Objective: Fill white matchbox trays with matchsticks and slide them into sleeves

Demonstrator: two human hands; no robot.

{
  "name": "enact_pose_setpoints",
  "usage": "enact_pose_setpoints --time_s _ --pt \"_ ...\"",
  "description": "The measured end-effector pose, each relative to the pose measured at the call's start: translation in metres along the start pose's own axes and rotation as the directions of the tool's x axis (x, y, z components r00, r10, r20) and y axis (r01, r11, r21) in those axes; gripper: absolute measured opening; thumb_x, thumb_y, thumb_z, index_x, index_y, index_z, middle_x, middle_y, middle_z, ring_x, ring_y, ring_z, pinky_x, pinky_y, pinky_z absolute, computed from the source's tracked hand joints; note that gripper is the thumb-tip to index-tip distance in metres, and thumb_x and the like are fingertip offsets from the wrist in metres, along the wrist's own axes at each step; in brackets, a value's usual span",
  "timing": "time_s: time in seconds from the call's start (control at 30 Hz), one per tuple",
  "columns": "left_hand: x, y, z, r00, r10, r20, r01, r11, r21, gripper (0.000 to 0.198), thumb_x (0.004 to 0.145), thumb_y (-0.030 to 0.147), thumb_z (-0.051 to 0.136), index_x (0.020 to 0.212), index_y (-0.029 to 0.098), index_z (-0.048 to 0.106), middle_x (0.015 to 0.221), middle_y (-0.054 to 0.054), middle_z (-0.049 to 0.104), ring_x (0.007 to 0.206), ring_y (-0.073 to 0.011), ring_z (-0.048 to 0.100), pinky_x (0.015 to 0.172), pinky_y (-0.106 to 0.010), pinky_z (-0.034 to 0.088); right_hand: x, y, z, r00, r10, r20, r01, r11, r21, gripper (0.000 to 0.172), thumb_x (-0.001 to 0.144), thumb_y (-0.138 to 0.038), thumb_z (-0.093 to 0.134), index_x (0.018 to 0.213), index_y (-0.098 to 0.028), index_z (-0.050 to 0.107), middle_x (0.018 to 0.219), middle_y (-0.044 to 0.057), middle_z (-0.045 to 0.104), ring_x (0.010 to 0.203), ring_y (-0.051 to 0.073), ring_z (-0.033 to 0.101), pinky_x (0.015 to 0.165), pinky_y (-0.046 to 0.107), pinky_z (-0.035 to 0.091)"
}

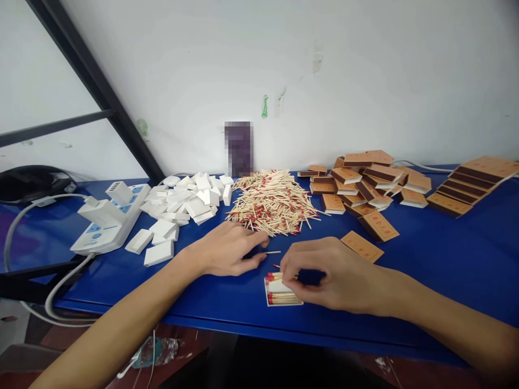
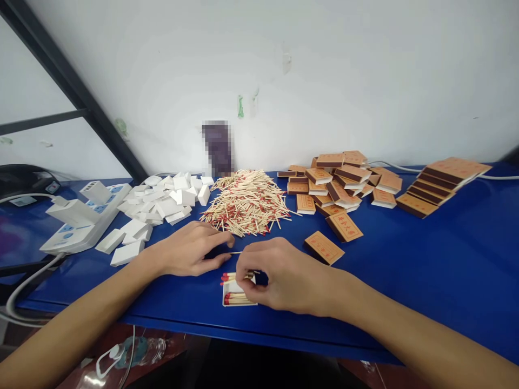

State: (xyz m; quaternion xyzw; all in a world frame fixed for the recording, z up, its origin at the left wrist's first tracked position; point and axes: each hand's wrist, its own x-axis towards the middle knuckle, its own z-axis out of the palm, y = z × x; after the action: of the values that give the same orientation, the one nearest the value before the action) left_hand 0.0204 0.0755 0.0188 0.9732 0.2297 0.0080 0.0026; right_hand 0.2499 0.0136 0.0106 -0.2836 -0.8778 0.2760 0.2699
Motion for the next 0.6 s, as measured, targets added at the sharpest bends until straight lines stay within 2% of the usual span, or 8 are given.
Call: enact_pose_setpoints --time_s 0.23,0.4,0.47,0.6 --pt "0.0042 0.0053 0.0033 0.998 -0.039 0.059 0.036 0.999 0.039 0.015 0.100 0.026 0.039 0.099 0.019 0.052 0.071 -0.001 0.064 0.061 -0.0168 0.059 0.057 -0.028 0.037 -0.0024 -0.0049 0.0022 0.992 -0.055 0.115 0.064 0.995 -0.079 0.018 0.081 -0.005 0.057 0.072 -0.020 0.057 0.072 -0.002 0.064 0.070 0.012 0.058 0.068 0.026 0.045" --pt "0.0037 0.0049 0.0025 0.996 -0.068 0.049 0.067 0.997 0.028 0.016 0.101 0.027 0.037 0.099 0.018 0.050 0.066 0.001 0.059 0.056 -0.0161 0.054 0.054 -0.029 0.032 -0.0020 -0.0039 0.0027 0.985 -0.037 0.166 0.058 0.990 -0.125 0.018 0.080 -0.006 0.059 0.070 -0.021 0.056 0.070 -0.003 0.062 0.069 0.013 0.055 0.072 0.029 0.045" --pt "0.0022 0.0039 0.0004 0.997 -0.078 0.029 0.079 0.996 -0.046 0.016 0.100 0.027 0.037 0.098 0.018 0.050 0.064 0.002 0.055 0.054 -0.0146 0.051 0.054 -0.028 0.031 -0.0015 -0.0044 0.0032 0.984 -0.031 0.174 0.053 0.991 -0.124 0.018 0.079 -0.006 0.060 0.070 -0.021 0.055 0.070 -0.003 0.061 0.068 0.012 0.055 0.075 0.029 0.045" --pt "0.0000 0.0025 -0.0044 0.995 -0.095 -0.018 0.085 0.952 -0.294 0.013 0.100 0.027 0.039 0.095 0.019 0.048 0.063 0.005 0.050 0.055 -0.0118 0.045 0.055 -0.025 0.032 -0.0019 -0.0041 0.0049 0.988 -0.064 0.139 0.076 0.993 -0.086 0.017 0.078 -0.006 0.061 0.069 -0.020 0.055 0.074 -0.002 0.064 0.073 0.013 0.058 0.076 0.028 0.046"
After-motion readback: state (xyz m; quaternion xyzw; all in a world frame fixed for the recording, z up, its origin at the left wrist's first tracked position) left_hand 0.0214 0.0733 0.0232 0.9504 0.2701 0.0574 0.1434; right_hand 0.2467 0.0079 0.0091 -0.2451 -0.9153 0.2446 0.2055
